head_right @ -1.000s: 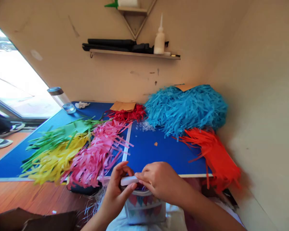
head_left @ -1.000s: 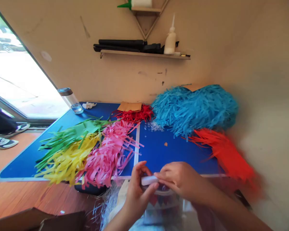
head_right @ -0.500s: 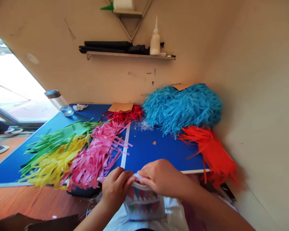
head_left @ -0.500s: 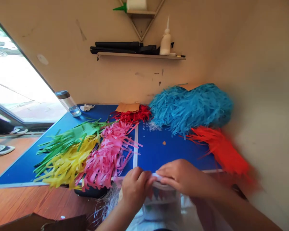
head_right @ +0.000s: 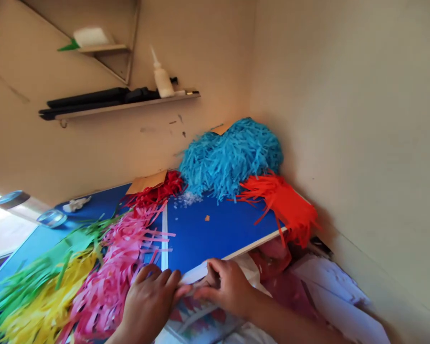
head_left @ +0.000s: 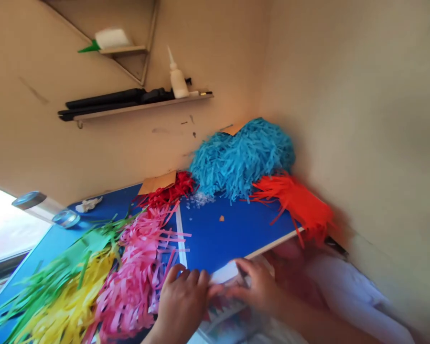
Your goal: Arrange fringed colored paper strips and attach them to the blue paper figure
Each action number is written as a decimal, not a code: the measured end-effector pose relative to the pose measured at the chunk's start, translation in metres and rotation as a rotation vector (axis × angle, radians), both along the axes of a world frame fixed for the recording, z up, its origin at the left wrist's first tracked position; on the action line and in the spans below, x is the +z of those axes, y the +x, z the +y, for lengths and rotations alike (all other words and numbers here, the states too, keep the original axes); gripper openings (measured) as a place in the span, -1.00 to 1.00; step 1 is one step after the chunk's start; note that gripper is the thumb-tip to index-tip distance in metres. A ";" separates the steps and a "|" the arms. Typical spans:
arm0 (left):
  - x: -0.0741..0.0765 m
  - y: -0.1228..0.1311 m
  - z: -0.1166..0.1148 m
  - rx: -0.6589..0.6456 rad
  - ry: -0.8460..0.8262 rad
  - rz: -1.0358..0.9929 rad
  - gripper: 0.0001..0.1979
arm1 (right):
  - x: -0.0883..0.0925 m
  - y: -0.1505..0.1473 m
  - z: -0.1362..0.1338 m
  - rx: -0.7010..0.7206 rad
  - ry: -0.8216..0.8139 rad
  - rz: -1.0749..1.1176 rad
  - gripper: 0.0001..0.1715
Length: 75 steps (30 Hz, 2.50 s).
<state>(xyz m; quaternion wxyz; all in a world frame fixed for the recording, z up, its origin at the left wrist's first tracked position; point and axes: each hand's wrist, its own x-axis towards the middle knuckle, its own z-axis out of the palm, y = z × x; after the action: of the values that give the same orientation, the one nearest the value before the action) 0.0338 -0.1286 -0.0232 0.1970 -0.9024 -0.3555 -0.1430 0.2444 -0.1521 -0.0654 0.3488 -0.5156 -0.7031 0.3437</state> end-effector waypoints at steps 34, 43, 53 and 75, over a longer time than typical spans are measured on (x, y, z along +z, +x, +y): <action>0.014 0.019 0.002 -0.186 -0.066 -0.018 -0.70 | -0.009 -0.005 -0.016 0.042 0.253 0.034 -0.30; 0.029 0.027 0.005 -0.335 -0.142 -0.125 -0.72 | -0.008 -0.002 -0.019 0.053 0.286 -0.097 -0.25; 0.037 0.028 0.003 -0.428 -0.115 -0.145 -0.77 | -0.006 0.000 -0.022 0.060 0.326 -0.100 -0.30; -0.001 -0.021 0.003 -0.261 -0.209 -0.359 -0.78 | 0.001 0.014 -0.009 0.010 0.374 0.152 -0.71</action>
<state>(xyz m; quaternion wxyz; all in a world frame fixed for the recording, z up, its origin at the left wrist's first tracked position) 0.0132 -0.1255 -0.0244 0.0162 -0.9163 -0.2782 -0.2877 0.2586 -0.1616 -0.0640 0.4887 -0.4112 -0.7288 0.2468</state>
